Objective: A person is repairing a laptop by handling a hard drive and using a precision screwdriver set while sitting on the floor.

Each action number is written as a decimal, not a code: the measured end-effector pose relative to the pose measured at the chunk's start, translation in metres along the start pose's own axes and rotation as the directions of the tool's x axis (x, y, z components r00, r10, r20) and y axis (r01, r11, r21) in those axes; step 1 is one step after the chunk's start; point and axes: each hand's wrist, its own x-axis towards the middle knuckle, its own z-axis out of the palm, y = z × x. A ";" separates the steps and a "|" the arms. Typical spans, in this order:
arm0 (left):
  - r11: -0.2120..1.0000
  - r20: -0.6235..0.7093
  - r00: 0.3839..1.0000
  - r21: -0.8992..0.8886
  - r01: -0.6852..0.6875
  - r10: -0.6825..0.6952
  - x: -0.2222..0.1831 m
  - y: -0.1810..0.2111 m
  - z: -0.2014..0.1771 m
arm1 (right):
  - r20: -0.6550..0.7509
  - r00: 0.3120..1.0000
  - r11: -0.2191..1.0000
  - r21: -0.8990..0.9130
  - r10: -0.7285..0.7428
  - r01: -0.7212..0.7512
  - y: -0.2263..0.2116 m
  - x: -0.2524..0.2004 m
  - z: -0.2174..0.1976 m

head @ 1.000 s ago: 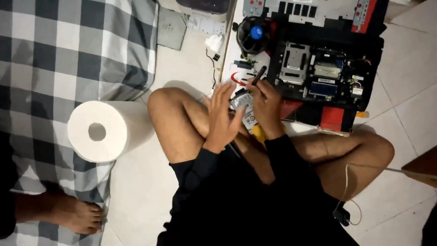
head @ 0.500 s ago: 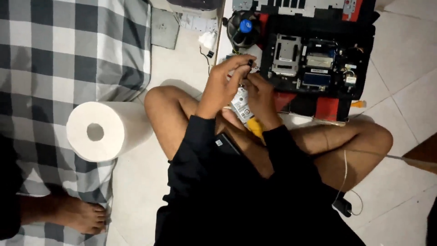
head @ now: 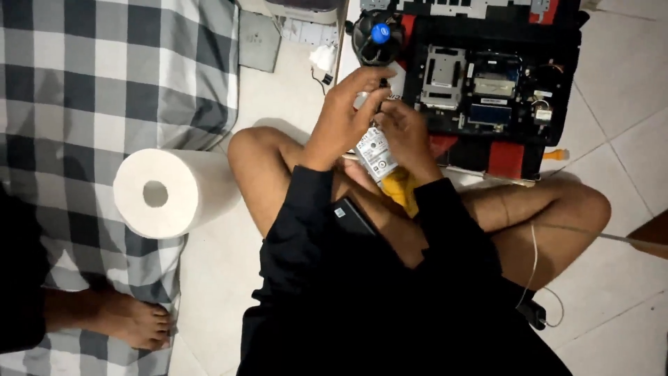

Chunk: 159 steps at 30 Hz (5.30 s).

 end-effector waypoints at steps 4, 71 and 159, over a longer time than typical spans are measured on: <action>0.997 0.100 0.992 -0.006 -0.077 0.077 0.000 -0.001 -0.005 | 0.059 0.997 0.985 -0.163 -0.051 0.060 -0.013 -0.001 0.001; 0.970 -0.057 0.978 -0.129 -0.208 0.202 0.006 -0.022 0.001 | -0.012 0.993 0.992 -0.059 -0.116 0.116 -0.002 0.003 0.005; 0.692 -0.036 0.999 0.721 0.034 -0.011 -0.057 -0.055 0.043 | -0.262 0.962 0.990 0.097 -0.077 0.106 0.005 -0.019 -0.013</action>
